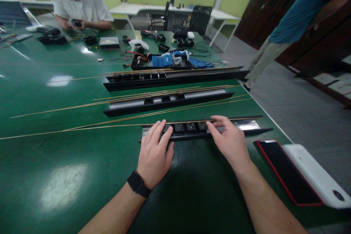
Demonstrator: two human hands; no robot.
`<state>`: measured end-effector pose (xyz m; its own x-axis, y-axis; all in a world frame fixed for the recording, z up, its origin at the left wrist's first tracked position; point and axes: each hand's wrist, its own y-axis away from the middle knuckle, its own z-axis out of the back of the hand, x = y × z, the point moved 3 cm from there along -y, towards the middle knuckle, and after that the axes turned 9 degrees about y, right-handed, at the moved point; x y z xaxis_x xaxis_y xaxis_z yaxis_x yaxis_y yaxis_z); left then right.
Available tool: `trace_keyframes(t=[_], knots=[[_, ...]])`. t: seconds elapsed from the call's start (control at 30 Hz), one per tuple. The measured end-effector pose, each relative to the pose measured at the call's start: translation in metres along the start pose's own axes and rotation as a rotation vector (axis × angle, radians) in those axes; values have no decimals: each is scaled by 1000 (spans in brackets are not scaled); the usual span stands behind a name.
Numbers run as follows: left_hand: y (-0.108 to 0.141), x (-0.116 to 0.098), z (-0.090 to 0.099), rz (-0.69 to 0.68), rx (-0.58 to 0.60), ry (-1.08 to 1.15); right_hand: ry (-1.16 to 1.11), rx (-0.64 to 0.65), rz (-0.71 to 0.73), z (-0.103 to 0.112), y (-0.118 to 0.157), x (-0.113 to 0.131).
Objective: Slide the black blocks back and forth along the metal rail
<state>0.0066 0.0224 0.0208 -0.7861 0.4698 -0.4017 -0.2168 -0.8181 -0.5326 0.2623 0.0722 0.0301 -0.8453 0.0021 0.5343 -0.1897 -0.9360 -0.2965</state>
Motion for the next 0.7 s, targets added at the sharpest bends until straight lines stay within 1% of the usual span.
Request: trace_keyframes(t=[0.13,0.27,0.7], knots=[[0,0,0,-5,-1,-1,-31,0,16,0,1,4],[0,0,0,-3,-2,-5,-13,-9,6,1,0,4],[1,0,-1,-4,5,-11,67,-17,-8,1,-3,-5]])
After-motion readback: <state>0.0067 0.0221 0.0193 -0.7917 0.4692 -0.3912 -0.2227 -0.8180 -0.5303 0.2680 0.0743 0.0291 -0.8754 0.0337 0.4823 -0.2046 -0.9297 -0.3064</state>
